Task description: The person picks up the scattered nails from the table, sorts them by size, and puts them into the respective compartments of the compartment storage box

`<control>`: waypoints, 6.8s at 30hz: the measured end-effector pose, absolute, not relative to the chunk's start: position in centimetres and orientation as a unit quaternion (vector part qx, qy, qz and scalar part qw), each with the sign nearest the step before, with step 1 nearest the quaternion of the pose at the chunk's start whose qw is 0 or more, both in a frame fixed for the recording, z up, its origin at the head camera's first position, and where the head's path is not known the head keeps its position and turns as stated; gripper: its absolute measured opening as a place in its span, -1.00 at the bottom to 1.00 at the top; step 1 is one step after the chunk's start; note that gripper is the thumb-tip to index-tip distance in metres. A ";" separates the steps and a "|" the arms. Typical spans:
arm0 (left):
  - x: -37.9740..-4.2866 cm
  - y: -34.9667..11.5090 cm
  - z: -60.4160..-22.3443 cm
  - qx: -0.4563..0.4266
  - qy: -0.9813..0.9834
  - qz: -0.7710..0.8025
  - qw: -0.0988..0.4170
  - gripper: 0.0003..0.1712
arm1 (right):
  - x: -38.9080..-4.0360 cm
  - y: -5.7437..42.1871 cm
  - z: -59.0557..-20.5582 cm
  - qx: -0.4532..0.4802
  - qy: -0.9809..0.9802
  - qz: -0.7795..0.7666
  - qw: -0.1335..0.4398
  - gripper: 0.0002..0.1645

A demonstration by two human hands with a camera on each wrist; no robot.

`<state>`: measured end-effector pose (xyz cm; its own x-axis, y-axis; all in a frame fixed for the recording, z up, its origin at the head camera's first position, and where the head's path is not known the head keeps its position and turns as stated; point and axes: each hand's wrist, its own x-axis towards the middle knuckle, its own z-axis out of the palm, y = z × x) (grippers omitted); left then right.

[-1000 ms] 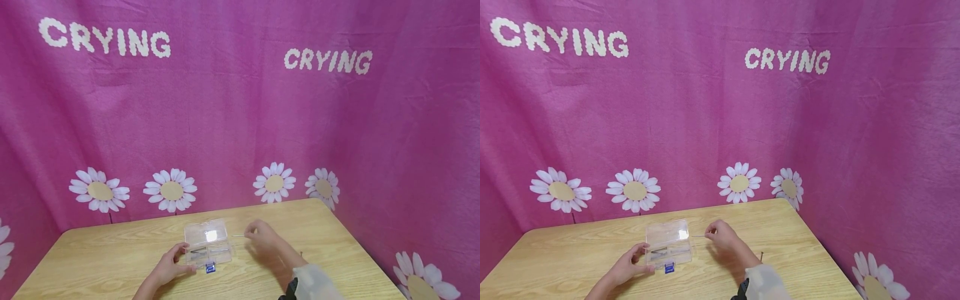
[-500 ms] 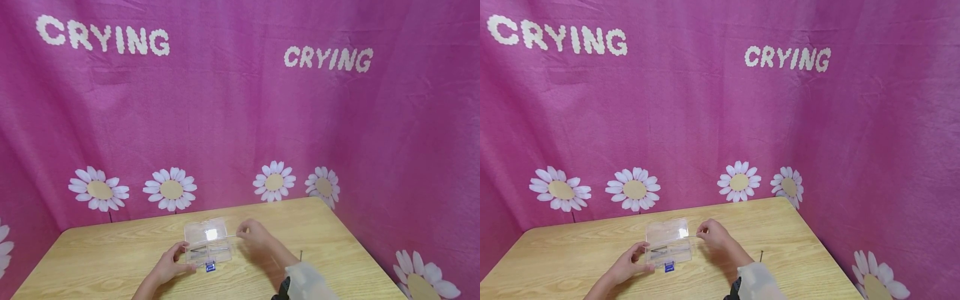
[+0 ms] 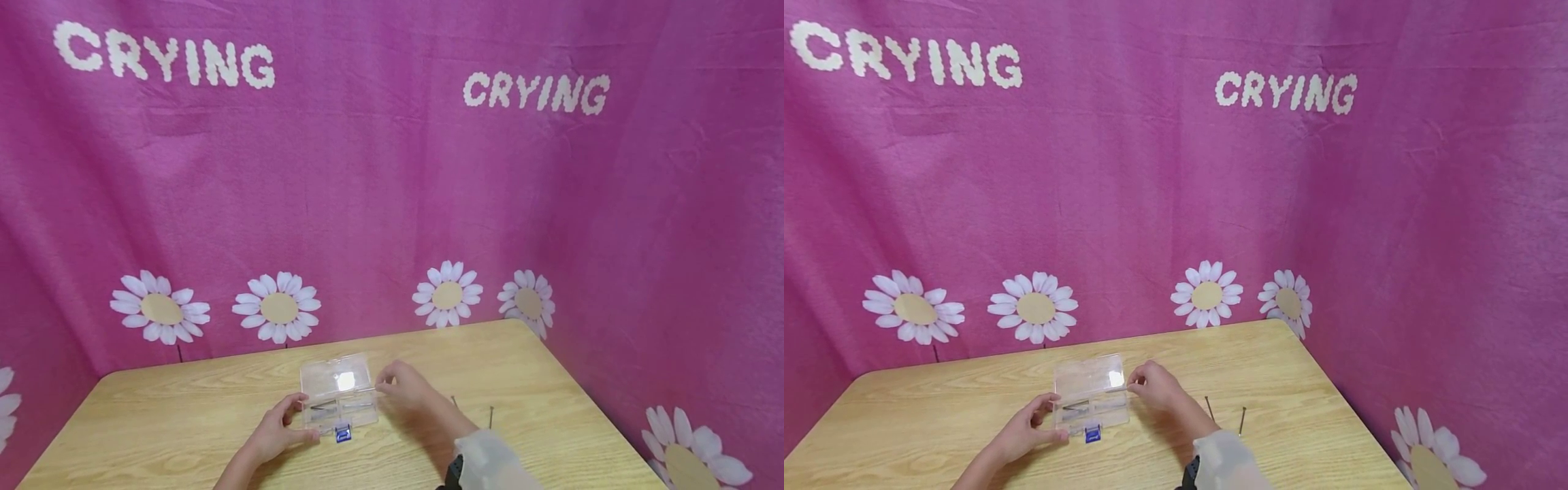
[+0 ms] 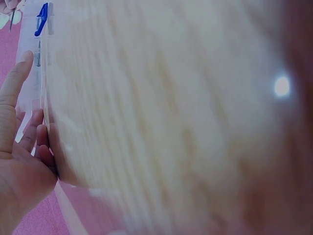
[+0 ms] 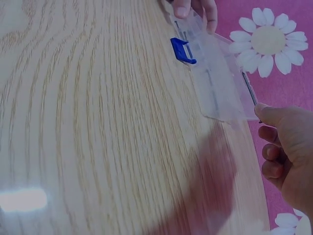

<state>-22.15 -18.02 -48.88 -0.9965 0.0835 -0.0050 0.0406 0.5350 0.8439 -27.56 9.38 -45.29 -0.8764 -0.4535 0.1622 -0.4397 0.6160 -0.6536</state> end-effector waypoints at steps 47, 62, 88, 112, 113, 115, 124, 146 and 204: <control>-22.1 -18.1 -49.0 0.042 0.872 0.488 0.015 -0.21 | -27.7 7.0 -47.0 -0.253 0.894 -0.369 -0.009 -0.90; -21.9 -18.0 -48.7 0.053 0.870 0.490 0.014 -0.20 | -27.8 7.1 -47.6 -0.242 0.898 -0.367 0.003 -0.89; -21.9 -18.0 -48.6 0.044 0.875 0.482 0.020 -0.21 | -27.7 6.9 -47.2 -0.234 0.901 -0.365 0.000 -0.89; -22.1 -18.1 -48.7 0.054 0.881 0.469 0.017 -0.21 | -27.9 12.3 -46.0 -0.176 0.906 -0.384 0.029 -0.82; -22.1 -18.1 -48.8 0.054 0.881 0.469 0.018 -0.21 | -27.9 12.7 -46.0 -0.178 0.908 -0.379 0.027 -0.83; -22.1 -18.1 -48.8 0.052 0.880 0.471 0.018 -0.20 | -27.9 13.3 -45.9 -0.176 0.912 -0.370 0.025 -0.84; -22.1 -18.1 -48.7 0.044 0.878 0.476 0.023 -0.21 | -28.5 16.1 -45.8 -0.194 0.925 -0.326 -0.011 -0.86; -22.2 -18.1 -49.0 0.044 0.870 0.490 0.021 -0.22 | -27.1 22.7 -46.4 -0.183 0.941 -0.286 -0.002 -0.86; -22.0 -18.2 -48.8 0.054 0.872 0.486 0.022 -0.22 | -25.5 24.1 -47.3 -0.188 0.923 -0.326 0.076 -0.92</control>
